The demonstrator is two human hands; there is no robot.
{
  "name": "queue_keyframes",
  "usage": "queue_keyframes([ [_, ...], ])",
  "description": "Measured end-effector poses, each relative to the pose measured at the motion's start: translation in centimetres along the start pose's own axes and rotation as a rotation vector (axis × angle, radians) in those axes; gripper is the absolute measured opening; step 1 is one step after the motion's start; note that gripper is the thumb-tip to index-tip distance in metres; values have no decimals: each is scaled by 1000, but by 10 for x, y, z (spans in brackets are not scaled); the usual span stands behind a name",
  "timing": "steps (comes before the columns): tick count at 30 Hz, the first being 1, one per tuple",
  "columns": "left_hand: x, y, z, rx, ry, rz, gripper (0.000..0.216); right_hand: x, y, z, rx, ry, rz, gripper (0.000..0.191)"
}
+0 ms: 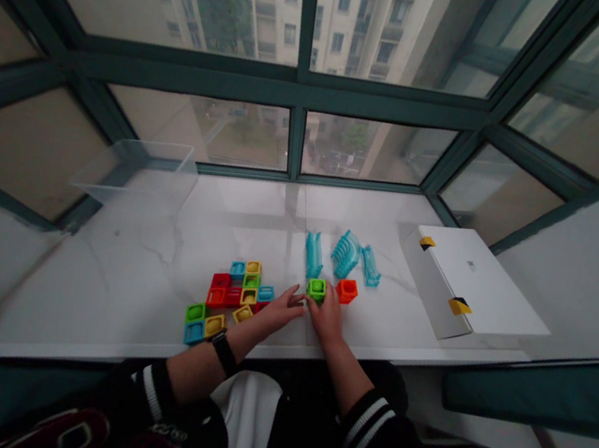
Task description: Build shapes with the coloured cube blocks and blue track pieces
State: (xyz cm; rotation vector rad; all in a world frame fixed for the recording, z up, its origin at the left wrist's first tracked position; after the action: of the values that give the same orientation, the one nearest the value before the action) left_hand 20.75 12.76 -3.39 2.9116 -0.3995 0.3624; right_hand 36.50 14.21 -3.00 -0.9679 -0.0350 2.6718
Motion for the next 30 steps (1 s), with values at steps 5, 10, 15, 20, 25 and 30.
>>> queue_keyframes([
  [5, -36, 22, -47, 17, 27, 20, 81, 2, -2, -1, -10, 5, 3, 72],
  [10, -97, 60, -78, 23, -20, -86, 66, 3, -6, -1, -7, 6, 8, 73],
  [15, -156, 103, -86, 39, -121, -274, 68, 2, -8, -2, -6, 3, 9, 73],
  [20, -181, 130, -84, 28, -165, -377, 59, 3, -9, -7, 29, 5, 17, 80],
  [25, -165, 132, -102, 191, -647, -273, 34, 7, 9, -27, 102, -52, 38, 91],
  [30, -134, 126, -106, 333, -1149, -167, 22, -4, 51, -41, 136, -168, -34, 72],
])
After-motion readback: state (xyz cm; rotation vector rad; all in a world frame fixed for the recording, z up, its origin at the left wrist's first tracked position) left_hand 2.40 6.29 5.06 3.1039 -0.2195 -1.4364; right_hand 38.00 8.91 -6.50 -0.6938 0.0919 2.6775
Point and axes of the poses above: each hand's wrist, its own y-axis away from the middle knuckle, its own x-axis out of the palm, z = x × y, the point moved 8 cm from there along -y, towards the middle knuckle, and after that the axes turned 12 degrees about x, right-handed, at the moved point
